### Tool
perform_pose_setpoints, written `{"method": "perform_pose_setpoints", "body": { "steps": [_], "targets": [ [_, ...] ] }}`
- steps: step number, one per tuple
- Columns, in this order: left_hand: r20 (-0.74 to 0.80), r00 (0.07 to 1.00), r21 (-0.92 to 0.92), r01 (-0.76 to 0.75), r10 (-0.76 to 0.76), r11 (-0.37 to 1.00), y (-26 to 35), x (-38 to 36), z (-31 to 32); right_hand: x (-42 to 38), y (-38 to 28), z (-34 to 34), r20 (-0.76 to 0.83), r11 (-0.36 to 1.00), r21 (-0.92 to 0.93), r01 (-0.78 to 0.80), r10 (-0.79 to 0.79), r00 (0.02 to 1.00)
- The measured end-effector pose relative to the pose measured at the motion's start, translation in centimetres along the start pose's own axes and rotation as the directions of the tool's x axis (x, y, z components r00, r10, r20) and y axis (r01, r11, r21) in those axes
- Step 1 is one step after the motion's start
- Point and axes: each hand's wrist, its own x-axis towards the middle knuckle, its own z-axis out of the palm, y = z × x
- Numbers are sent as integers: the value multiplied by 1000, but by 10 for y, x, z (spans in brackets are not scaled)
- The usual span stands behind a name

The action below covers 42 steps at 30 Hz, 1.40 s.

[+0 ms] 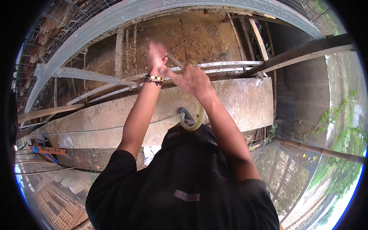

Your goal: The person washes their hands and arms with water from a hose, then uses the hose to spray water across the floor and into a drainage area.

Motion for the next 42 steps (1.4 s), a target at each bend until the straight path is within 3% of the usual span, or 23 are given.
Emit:
{"method": "perform_pose_setpoints", "body": {
  "steps": [5,8,12,15,18,19,23,28,32,35,36,42],
  "targets": [
    [-26,997,11,68,-68,998,-8,2,3,2,-2,7,10,999,51,14,-14,1000],
    [59,996,-2,62,-62,998,-3,-3,3,3,0,13,-6,997,64,46,-46,999],
    [81,968,42,-241,237,970,-2,2,0,9,7,17,-17,992,111,52,-51,999],
    [219,732,115,-676,645,728,7,-18,7,16,18,14,-6,991,130,24,-24,1000],
    [324,484,431,-840,813,328,22,-23,6,15,24,14,-19,995,99,-6,8,1000],
    [367,396,505,-845,841,178,29,-29,6,14,24,14,-28,996,86,-19,21,999],
    [418,321,627,-779,850,-15,35,-31,6,10,24,18,-40,993,118,-21,26,999],
    [412,312,694,-717,856,-73,17,-18,7,-5,-2,5,103,995,96,-39,29,994],
    [456,338,732,-668,824,-131,13,-31,11,2,-4,16,102,997,76,-22,14,995],
    [600,288,691,-658,746,-301,13,-37,9,4,-5,21,108,994,114,3,-15,994],
    [613,320,707,-630,723,-321,13,-40,9,7,-2,25,96,988,155,14,-29,995],
    [624,318,712,-608,714,-351,12,-37,8,10,5,28,41,980,152,130,-137,990]
  ]
}}
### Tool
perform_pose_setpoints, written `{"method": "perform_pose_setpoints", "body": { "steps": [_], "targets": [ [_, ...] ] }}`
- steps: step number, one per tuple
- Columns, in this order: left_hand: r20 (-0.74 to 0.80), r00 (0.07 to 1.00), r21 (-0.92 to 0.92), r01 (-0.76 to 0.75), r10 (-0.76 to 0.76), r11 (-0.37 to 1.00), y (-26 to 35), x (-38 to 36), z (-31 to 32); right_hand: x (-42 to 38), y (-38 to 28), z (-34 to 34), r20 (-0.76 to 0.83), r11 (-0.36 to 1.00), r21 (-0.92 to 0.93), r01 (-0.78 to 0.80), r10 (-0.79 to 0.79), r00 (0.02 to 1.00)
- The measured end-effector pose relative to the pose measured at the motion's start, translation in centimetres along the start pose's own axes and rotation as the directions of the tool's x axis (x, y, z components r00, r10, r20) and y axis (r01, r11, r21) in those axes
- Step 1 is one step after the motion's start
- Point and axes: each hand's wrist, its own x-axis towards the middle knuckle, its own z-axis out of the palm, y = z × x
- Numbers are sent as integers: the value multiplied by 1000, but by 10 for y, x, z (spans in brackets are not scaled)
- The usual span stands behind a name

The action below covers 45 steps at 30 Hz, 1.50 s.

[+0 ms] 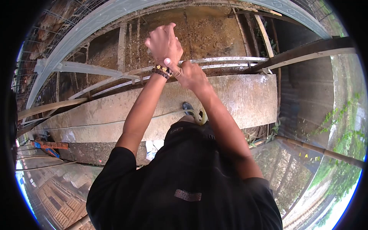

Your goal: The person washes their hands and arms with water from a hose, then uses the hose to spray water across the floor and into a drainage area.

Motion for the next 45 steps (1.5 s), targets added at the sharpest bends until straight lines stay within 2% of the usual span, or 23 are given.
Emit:
{"method": "perform_pose_setpoints", "body": {
  "steps": [1,4,7,9,10,13,14,16,18,19,21,24,31,39,42,45],
  "targets": [
    [23,1000,18,-8,8,1000,-1,-1,1,-1,-1,-2,10,1000,-2,10,-10,1000],
    [77,997,59,-37,33,998,-7,-2,3,9,8,3,90,996,14,-89,87,992],
    [75,995,62,-73,69,995,-8,-1,-7,17,30,8,-119,968,122,-220,235,965],
    [40,995,57,-99,96,994,-8,2,-22,15,39,-6,-135,970,83,-228,238,962],
    [80,991,25,-108,106,994,-8,5,-26,13,38,-12,-142,971,64,-232,239,961],
    [102,974,158,-219,204,963,-4,8,-35,9,32,-14,-108,966,58,-254,259,960],
    [185,960,118,-232,208,965,-4,10,-38,6,29,-15,-87,972,57,-228,232,969],
    [203,953,155,-257,223,954,-5,11,-37,0,21,-12,-46,983,62,-175,178,983],
    [180,951,168,-282,252,945,-2,13,-37,0,21,-2,-125,989,85,-122,132,983],
    [228,945,242,-290,237,926,0,13,-38,-1,22,2,-165,991,94,-96,111,980],
    [317,929,382,-310,191,871,6,16,-44,-2,22,1,-148,991,101,-91,105,983],
    [355,919,425,-323,172,846,7,17,-47,-8,8,-4,-70,993,51,-108,112,991],
    [361,908,454,-370,212,811,1,16,-45,-17,-9,-2,-8,996,7,-94,94,996],
    [337,906,539,-410,257,736,-5,18,-47,-14,-5,9,-26,999,-29,-36,35,999],
    [418,875,530,-454,245,716,-4,19,-57,-14,-4,12,-30,995,-97,-16,13,999],
    [362,888,428,-429,284,795,-10,21,-52,-16,-5,12,-19,996,-92,-12,10,1000]
  ]
}}
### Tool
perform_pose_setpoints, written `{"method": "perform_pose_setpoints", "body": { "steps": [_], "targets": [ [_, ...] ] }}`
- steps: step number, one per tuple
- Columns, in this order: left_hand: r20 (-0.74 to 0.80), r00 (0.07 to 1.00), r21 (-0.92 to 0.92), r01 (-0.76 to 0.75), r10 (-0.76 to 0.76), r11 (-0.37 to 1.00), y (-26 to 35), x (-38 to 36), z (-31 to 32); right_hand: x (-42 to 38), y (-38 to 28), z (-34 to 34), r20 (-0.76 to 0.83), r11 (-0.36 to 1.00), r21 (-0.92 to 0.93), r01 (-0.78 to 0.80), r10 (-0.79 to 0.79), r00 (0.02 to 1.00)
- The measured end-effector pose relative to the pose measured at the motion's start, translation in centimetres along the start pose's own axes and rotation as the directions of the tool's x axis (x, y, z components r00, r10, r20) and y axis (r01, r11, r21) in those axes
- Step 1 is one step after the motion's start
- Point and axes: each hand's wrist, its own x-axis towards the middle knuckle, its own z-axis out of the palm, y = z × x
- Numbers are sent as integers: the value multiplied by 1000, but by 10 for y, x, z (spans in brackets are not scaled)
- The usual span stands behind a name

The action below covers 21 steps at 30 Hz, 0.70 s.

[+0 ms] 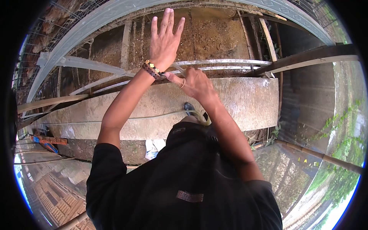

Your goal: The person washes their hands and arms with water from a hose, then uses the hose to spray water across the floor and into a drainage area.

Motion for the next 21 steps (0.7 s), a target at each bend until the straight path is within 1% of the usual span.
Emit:
{"method": "perform_pose_setpoints", "body": {
  "steps": [3,6,10,13,14,16,17,18,19,20,21],
  "targets": [
    [36,999,-48,28,-26,998,-2,2,-4,0,-2,1,-2,1000,12,5,-5,1000],
    [68,997,-139,47,-38,989,-5,3,-11,0,-3,2,-14,1000,14,-12,12,1000],
    [45,997,-85,59,-56,995,-4,3,-7,5,-4,2,-33,998,59,-30,32,999],
    [-32,996,-283,70,-83,957,-4,0,-2,7,1,1,-15,994,73,-83,85,996],
    [-35,993,-426,89,-115,900,-4,-1,7,7,3,-1,-17,992,82,-100,102,995],
    [-20,984,-680,117,-178,724,-8,2,23,9,4,-2,-17,986,100,-135,137,990],
    [115,978,-760,199,-173,619,-8,6,29,10,7,-1,-25,984,109,-138,142,990],
    [228,964,-894,264,-138,361,-10,8,30,11,10,-1,-33,983,117,-141,146,989],
    [325,943,-941,330,-72,76,-14,9,31,11,11,0,-41,982,126,-143,149,988],
    [396,918,-896,391,20,-211,-16,10,31,11,11,-1,-34,980,133,-151,157,987],
    [422,905,-848,417,58,-327,-18,12,26,10,9,-4,-26,977,139,-160,165,986]
  ]
}}
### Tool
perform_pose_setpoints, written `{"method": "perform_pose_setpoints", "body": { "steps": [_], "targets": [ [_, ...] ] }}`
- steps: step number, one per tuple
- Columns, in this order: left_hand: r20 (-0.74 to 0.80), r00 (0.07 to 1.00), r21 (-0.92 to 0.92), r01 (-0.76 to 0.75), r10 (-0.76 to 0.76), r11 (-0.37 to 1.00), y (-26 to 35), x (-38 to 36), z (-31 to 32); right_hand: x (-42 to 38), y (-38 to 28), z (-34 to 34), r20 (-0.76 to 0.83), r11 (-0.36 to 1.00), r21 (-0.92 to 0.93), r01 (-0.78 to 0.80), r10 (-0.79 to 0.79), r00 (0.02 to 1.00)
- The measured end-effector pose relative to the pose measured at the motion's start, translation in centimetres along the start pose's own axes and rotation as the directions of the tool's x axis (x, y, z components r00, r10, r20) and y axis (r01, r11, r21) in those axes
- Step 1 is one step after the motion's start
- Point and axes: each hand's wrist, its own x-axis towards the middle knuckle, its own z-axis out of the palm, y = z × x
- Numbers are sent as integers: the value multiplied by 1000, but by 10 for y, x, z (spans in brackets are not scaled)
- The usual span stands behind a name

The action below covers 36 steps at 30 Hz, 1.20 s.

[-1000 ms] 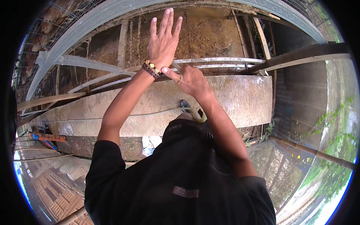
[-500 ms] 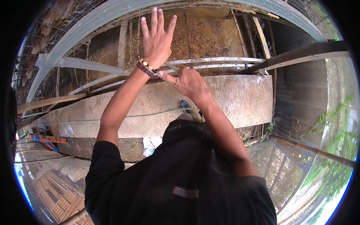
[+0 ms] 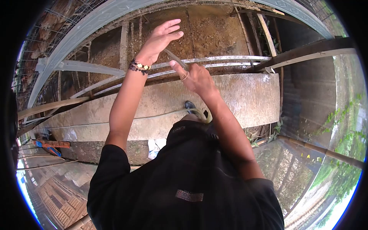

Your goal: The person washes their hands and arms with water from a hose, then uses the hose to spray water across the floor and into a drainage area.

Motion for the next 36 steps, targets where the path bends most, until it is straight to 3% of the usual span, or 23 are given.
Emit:
{"method": "perform_pose_setpoints", "body": {
  "steps": [3,7,15,18,21,22,26,32,35,36],
  "targets": [
    [120,992,-224,-13,41,975,-5,6,-9,0,0,0,-12,1000,-10,-3,3,1000],
    [141,988,-446,117,-59,888,-3,3,-8,-2,-3,-3,-2,1000,-9,1,-1,1000],
    [133,971,-664,235,-197,710,-4,5,-7,1,5,3,-39,999,-45,13,-14,999],
    [220,960,-771,281,-176,571,-11,6,-11,2,8,3,-54,999,-32,34,-35,998],
    [446,891,-832,377,85,408,-17,5,-18,5,15,5,-76,998,-34,61,-64,995],
    [499,850,-820,400,169,410,-17,5,-19,6,16,5,-84,997,-37,68,-71,994],
    [488,834,-843,374,257,386,-18,1,-19,6,21,4,-103,998,-2,65,-65,993],
    [437,860,-862,317,264,397,-40,2,-24,-1,15,-1,-79,997,53,48,-43,996],
    [405,895,-878,323,189,353,-82,14,-36,7,22,-6,-42,998,68,3,0,999],
    [383,923,-796,311,34,520,-98,16,-43,14,33,-8,-46,996,79,-33,37,998]
  ]
}}
